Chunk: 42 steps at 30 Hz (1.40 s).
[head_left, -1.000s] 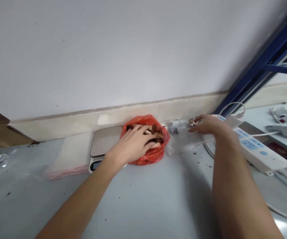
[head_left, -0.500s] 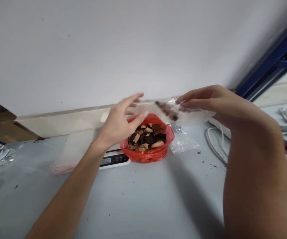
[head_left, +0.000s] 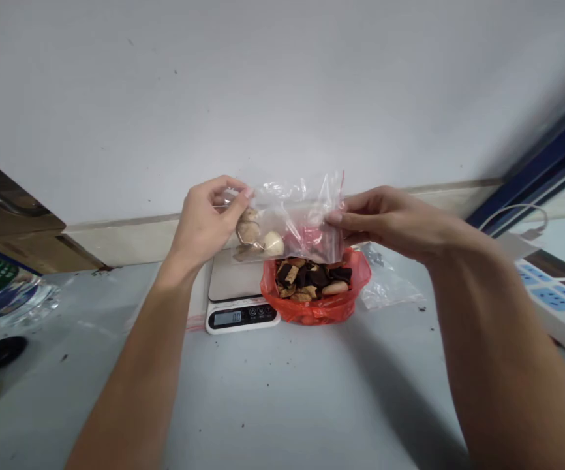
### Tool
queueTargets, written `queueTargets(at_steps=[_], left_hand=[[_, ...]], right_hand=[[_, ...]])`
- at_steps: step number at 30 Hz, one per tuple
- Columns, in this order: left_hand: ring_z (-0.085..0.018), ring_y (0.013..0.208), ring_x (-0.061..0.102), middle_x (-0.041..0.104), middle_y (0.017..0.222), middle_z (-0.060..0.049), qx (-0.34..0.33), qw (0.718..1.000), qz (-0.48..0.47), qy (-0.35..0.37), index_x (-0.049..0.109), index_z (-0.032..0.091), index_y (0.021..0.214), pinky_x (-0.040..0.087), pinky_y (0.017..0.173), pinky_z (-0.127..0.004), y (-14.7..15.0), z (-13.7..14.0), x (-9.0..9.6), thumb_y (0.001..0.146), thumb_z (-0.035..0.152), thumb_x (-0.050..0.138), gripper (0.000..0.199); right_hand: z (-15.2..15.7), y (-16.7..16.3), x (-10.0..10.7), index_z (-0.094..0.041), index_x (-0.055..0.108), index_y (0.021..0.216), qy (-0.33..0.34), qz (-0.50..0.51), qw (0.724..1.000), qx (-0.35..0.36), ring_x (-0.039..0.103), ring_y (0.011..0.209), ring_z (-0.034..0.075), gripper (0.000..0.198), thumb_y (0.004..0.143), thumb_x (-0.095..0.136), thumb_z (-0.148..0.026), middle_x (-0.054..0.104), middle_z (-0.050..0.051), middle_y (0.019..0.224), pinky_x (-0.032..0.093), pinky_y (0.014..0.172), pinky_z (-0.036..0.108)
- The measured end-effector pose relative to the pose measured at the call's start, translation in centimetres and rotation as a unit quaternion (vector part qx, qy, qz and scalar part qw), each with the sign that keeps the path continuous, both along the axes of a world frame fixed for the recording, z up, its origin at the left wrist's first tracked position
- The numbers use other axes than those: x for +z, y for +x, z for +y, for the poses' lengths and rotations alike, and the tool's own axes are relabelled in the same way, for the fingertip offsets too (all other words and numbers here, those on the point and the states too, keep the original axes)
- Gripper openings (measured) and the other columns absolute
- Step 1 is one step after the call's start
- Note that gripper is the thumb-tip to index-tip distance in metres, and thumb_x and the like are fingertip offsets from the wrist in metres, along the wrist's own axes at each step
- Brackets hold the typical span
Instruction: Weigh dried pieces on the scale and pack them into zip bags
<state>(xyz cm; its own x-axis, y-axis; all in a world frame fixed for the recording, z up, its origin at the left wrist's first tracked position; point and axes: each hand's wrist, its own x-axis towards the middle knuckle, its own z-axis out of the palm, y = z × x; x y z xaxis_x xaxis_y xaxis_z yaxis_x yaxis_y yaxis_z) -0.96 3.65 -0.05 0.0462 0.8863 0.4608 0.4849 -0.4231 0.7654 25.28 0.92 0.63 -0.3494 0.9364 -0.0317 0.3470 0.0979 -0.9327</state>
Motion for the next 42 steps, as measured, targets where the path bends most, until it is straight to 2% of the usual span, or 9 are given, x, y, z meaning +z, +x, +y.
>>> queueTargets(at_steps=[5, 9, 12, 15, 19, 24, 29, 38, 42], left_hand=[[-0.021, 0.084, 0.075, 0.078, 0.090, -0.003, 0.058, 0.992, 0.107, -0.040, 0.076, 0.022, 0.103, 0.059, 0.077, -0.030, -1.1, 0.0, 0.3, 0.091, 0.033, 0.073, 0.016], [-0.024, 0.098, 0.073, 0.077, 0.113, -0.008, 0.093, 0.981, 0.171, 0.025, 0.076, 0.020, 0.106, 0.058, 0.090, -0.035, -1.0, -0.4, 0.3, 0.085, 0.028, 0.076, 0.023], [-0.021, 0.084, 0.070, 0.077, 0.091, -0.006, -0.046, 0.981, 0.187, -0.036, 0.075, 0.019, 0.087, 0.057, 0.079, -0.032, -0.3, -1.2, 0.6, 0.085, 0.038, 0.076, 0.019], [-0.017, 0.068, 0.066, 0.074, 0.075, -0.002, -0.209, 0.944, 0.189, -0.172, 0.077, 0.020, 0.081, 0.048, 0.060, -0.027, 0.5, -2.0, 0.8, 0.082, 0.044, 0.078, 0.024], [-0.013, 0.057, 0.056, 0.071, 0.066, 0.000, -0.225, 0.936, 0.183, -0.198, 0.078, 0.019, 0.073, 0.037, 0.051, -0.025, 0.6, -2.1, 0.7, 0.085, 0.038, 0.073, 0.022], [-0.014, 0.063, 0.065, 0.075, 0.067, 0.000, -0.261, 0.921, 0.143, -0.250, 0.081, 0.019, 0.073, 0.047, 0.059, -0.025, -0.7, -1.3, 0.6, 0.082, 0.019, 0.069, 0.015], [-0.013, 0.058, 0.064, 0.070, 0.058, 0.000, -0.237, 0.923, 0.104, -0.284, 0.073, 0.018, 0.058, 0.048, 0.057, -0.025, -0.5, -1.3, 0.4, 0.075, 0.011, 0.069, 0.019], [-0.011, 0.050, 0.054, 0.063, 0.052, 0.002, -0.179, 0.947, 0.130, -0.235, 0.071, 0.018, 0.054, 0.038, 0.047, -0.024, 1.0, -2.4, 1.1, 0.070, 0.018, 0.067, 0.016], [-0.012, 0.048, 0.050, 0.060, 0.049, 0.001, -0.098, 0.953, 0.181, -0.220, 0.069, 0.019, 0.051, 0.033, 0.047, -0.026, 0.6, -2.1, 1.3, 0.067, 0.019, 0.066, 0.017]], right_hand=[[0.1, -1.4, -0.3, -0.021, 0.078, 0.066, -0.034, -0.030, 0.996, 0.078, 0.064, 0.068, 0.017, 0.033, 0.071, 0.085, -0.053, 0.073, 0.004, 0.071, 0.053, 0.066, 0.031], [0.5, -3.2, -1.1, -0.021, 0.071, 0.054, -0.041, -0.047, 0.994, 0.091, 0.053, 0.058, 0.012, 0.029, 0.067, 0.080, -0.045, 0.062, -0.001, 0.058, 0.042, 0.056, 0.027], [0.7, -4.4, -1.5, -0.019, 0.068, 0.053, -0.017, -0.040, 0.997, 0.058, 0.046, 0.055, 0.010, 0.033, 0.065, 0.080, -0.047, 0.056, -0.003, 0.054, 0.034, 0.051, 0.026], [0.7, -5.1, -1.6, -0.019, 0.068, 0.056, -0.023, -0.019, 0.999, 0.029, 0.043, 0.052, 0.009, 0.036, 0.057, 0.088, -0.049, 0.057, -0.004, 0.054, 0.029, 0.049, 0.025], [0.8, -5.5, -2.1, -0.018, 0.066, 0.057, -0.049, 0.016, 0.998, 0.024, 0.047, 0.053, 0.010, 0.043, 0.053, 0.093, -0.052, 0.061, -0.002, 0.056, 0.032, 0.050, 0.025], [1.0, -6.0, -2.9, -0.018, 0.067, 0.059, -0.061, 0.029, 0.996, 0.062, 0.048, 0.058, 0.011, 0.047, 0.060, 0.090, -0.059, 0.059, -0.002, 0.059, 0.038, 0.059, 0.027], [0.8, -6.3, -2.3, -0.019, 0.066, 0.059, -0.029, -0.024, 0.996, 0.082, 0.050, 0.061, 0.013, 0.042, 0.064, 0.085, -0.056, 0.059, 0.000, 0.062, 0.037, 0.057, 0.028], [0.3, -6.5, -0.5, -0.023, 0.053, 0.050, -0.011, -0.113, 0.993, 0.031, 0.036, 0.049, 0.009, 0.030, 0.059, 0.060, -0.051, 0.044, -0.005, 0.050, 0.027, 0.047, 0.027], [0.7, -5.9, -0.8, -0.022, 0.054, 0.050, -0.025, -0.113, 0.993, 0.020, 0.039, 0.050, 0.009, 0.031, 0.057, 0.060, -0.051, 0.046, -0.004, 0.051, 0.030, 0.049, 0.027]])
